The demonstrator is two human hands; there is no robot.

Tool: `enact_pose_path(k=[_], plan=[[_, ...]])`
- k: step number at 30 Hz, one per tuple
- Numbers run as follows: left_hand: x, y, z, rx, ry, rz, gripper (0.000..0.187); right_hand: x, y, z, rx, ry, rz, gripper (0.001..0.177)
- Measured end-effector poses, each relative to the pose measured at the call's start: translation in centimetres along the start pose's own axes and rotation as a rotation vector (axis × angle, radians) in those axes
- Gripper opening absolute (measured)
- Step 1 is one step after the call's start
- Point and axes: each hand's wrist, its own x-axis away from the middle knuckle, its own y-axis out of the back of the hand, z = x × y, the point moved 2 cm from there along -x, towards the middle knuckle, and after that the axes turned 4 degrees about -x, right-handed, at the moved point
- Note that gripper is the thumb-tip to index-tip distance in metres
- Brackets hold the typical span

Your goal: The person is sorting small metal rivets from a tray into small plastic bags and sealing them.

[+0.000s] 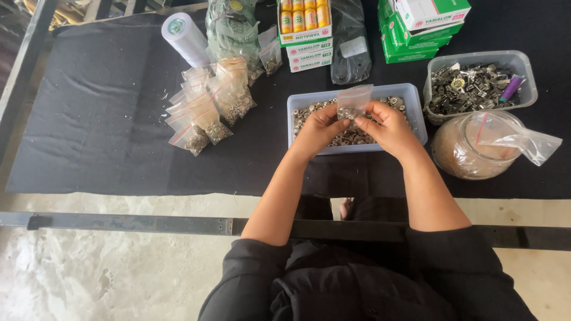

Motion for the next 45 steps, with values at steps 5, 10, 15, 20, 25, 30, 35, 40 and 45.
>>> enact_pose_path(k=[5,10,15,20,25,30,35,40,45], plan=[[0.5,0.0,0.0,-0.062,-0.05,-0.016,0.031,0.0,0.1,-0.6,-0.109,-0.01,0.046,0.027],[1.8,0.2,0.5,-0.14,-0.11,-0.067,0.022,0.3,-0.2,0.0,-0.182,-0.009,0.096,0.035],[3.3,1.6,2.1,-0.246,-0.069,-0.061,0.024,1.1,-1.2,2.3,-0.014,0.053,0.136,0.027],[4.8,1.9,-0.5,-0.237,-0.037,-0.068,0.023,0.8,-1.3,0.0,0.172,0.165,0.11,0.022],[5.9,6.0,-2.5,-0.31,0.063,-0.339,0.021,0.5,0.3,-0.7,0.144,0.134,0.007,0.013],[7.8,15.7,-1.1,-0.366,0.122,-0.68,0.025,0.2,1.5,-1.9,0.098,0.088,-0.081,0.011],[8.6,21.1,-0.3,-0.618,0.189,-0.759,0.026,0.3,1.3,-0.9,0.099,0.087,-0.091,0.012],[7.7,22.6,-0.8,-0.919,0.252,-0.713,0.035,0.2,1.5,-1.7,0.072,0.097,-0.098,0.013],[7.3,21.0,-2.5,-1.013,0.291,-0.732,0.034,0.1,1.6,-2.0,0.075,0.099,-0.101,0.013]])
